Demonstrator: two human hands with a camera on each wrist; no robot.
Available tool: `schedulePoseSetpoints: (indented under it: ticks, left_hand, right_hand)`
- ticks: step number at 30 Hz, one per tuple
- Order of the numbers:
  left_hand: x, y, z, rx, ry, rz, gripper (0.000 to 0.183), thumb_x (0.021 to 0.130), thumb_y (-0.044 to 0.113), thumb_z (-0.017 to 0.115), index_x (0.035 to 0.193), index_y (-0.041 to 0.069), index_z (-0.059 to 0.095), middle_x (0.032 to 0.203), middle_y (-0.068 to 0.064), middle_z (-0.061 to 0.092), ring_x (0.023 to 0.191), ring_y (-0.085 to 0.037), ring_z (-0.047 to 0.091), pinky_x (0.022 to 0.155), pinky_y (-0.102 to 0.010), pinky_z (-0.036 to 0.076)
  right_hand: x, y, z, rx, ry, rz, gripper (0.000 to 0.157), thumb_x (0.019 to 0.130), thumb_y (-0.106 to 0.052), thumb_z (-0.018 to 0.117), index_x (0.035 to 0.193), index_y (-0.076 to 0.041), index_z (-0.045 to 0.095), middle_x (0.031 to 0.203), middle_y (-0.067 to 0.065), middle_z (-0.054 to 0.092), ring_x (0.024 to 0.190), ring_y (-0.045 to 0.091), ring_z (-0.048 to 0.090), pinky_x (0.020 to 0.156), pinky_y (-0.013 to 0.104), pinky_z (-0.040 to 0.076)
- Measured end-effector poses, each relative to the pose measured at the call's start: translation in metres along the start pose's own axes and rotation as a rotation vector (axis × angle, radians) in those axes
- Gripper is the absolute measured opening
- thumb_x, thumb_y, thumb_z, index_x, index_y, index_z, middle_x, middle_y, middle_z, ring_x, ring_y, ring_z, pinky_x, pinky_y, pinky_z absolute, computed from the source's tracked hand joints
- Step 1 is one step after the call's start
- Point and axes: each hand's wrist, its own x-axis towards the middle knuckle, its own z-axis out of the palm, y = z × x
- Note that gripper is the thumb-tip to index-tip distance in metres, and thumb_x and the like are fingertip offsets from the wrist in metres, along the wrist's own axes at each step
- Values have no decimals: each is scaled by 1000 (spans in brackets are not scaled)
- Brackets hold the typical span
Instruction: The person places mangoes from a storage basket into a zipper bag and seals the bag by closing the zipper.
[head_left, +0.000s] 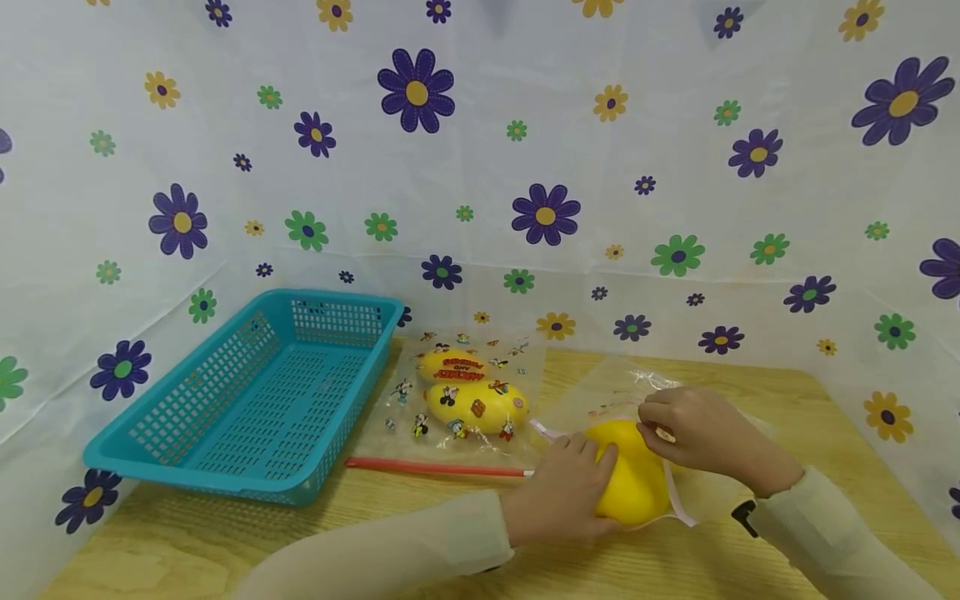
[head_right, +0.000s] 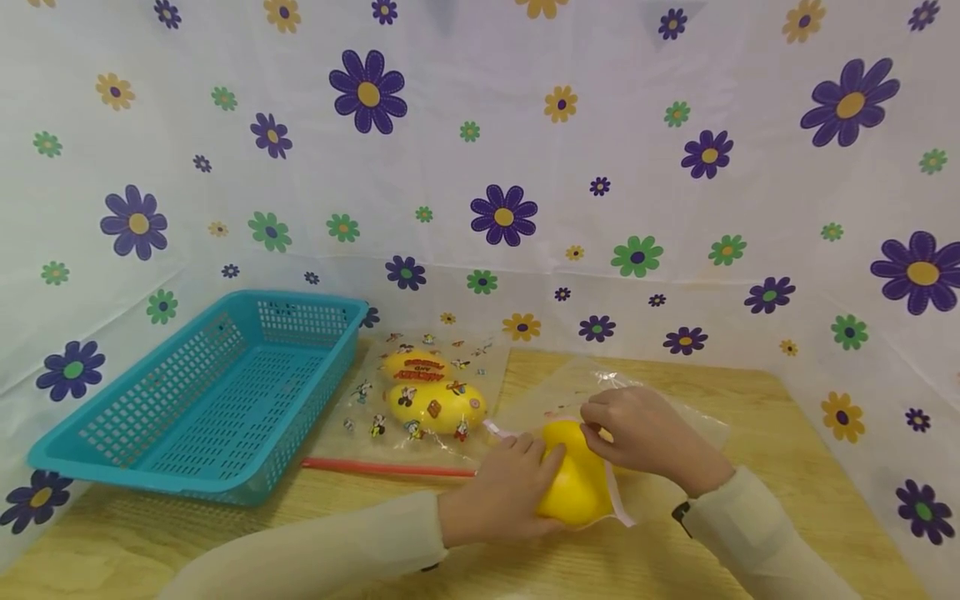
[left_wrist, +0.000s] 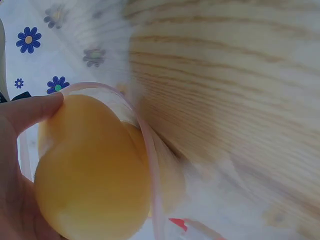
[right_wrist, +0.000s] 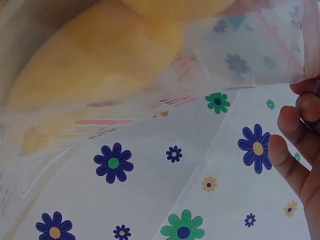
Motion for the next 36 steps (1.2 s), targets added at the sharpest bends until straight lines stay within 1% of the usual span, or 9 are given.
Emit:
schedulePoseSetpoints:
  ticks: [3,7,11,15,21,25,27,32,36]
  left_hand:
    - [4,1,-1,20,-2,-7,83,77,74,50,130,11,48,110,-2,61,101,-15,57,85,-26,47]
    - [8,3,1,45,-35,-13,85,77,76,47,133,12,46,115,-2,60,105,-15,57,89,-26,47]
    - [12,4,5,40,-79,-17,86,79,75,44,137,12,44,120,-3,59,110,-15,56,93,-26,46]
    - [15,4,11,39,-90,-9,83,82,72,44,139,11,43,121,-2,59,109,-14,56,92,-25,46]
    - [12,1,15,87,-37,27,78,85,68,44,139,12,44,120,1,57,104,-12,56,89,-23,46]
    - [7,-2,16,145,9,77,81,82,70,48,139,12,43,122,2,54,106,-12,54,90,-23,45]
    - [4,-4,15,179,11,96,82,80,68,52,139,13,42,123,3,51,107,-11,51,89,-22,44]
    - [-1,-8,11,220,18,113,70,82,53,58,140,17,42,121,3,50,105,-9,48,78,-20,43]
    - [-2,-8,8,182,36,123,62,86,49,57,138,17,45,118,3,53,99,-8,52,68,-18,44]
  right_hand:
    - [1,0,-1,-1,3,-3,22,66,-3,69,64,-18,53,57,-12,44,55,-4,29,49,11,30]
    - [1,1,-1,-10,11,-12,22,66,-4,68,63,-18,51,57,-12,42,54,-5,28,49,11,28]
    - [0,1,0,-8,11,-14,23,67,-4,68,63,-18,51,56,-12,42,54,-5,28,48,10,28]
    - [0,1,0,-9,10,-19,23,68,-5,68,63,-19,51,57,-12,43,54,-5,28,48,10,28]
    - [-2,2,1,-6,23,-25,24,69,-6,68,62,-20,49,56,-11,44,54,-5,27,49,10,27]
    - [-4,3,1,-8,19,-10,24,68,-7,69,63,-20,50,57,-12,43,54,-6,27,48,10,27]
    - [-4,4,1,-14,19,-7,24,68,-7,69,63,-20,50,57,-13,42,54,-6,27,48,10,27]
    - [-4,5,-1,-19,31,-18,23,71,-9,67,63,-20,49,57,-13,40,54,-6,26,48,9,26]
    - [-3,4,0,-8,41,-23,21,74,-10,65,63,-20,50,57,-13,41,54,-6,27,48,9,26]
